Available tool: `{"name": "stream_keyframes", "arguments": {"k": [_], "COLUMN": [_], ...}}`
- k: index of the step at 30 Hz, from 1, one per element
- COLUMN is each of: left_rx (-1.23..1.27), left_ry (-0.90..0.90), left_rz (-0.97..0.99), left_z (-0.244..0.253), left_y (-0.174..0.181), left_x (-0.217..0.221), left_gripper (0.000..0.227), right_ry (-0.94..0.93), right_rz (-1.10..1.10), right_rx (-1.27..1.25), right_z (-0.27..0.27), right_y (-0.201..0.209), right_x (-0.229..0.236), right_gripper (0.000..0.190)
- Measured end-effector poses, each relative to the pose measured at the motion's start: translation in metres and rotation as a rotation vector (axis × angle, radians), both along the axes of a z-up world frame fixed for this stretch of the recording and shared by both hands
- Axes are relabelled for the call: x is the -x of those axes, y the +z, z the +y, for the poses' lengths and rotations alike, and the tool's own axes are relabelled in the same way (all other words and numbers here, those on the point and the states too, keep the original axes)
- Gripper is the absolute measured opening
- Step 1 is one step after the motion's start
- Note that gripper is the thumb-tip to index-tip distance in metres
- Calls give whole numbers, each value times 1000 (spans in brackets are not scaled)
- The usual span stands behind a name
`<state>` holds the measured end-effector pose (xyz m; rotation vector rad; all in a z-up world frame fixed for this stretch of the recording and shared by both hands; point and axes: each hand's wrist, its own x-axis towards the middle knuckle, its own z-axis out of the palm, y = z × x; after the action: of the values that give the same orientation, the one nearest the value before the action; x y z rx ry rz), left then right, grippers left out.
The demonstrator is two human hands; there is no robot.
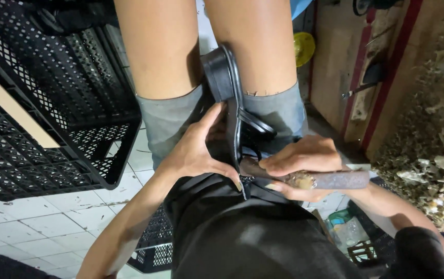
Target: Assembling a shoe by applying adhesive, aligning the sole with the upper, and using a hammer to bond the components together.
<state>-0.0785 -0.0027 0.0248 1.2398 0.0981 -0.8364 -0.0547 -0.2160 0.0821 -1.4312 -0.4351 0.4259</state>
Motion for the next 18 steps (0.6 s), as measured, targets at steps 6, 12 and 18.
{"name": "stream_keyframes", "arguments": {"k": [6, 12, 18], "left_rx": [-51, -12, 9], "left_ry": [-31, 77, 226], "left_rz": [-9, 79, 75], "left_z": [6, 1, 3], "left_y": [-17, -14, 33], "left_x": [12, 9, -7], "left_gripper": [119, 119, 102], "right_ry": [-34, -132, -194], "right_rz": [-201, -282, -83], "right_rx": [61, 125, 205], "right_z": [7, 0, 7], "right_y": [-1, -6, 25], "right_x": [5, 16, -5], "right_gripper": [7, 6, 16]}}
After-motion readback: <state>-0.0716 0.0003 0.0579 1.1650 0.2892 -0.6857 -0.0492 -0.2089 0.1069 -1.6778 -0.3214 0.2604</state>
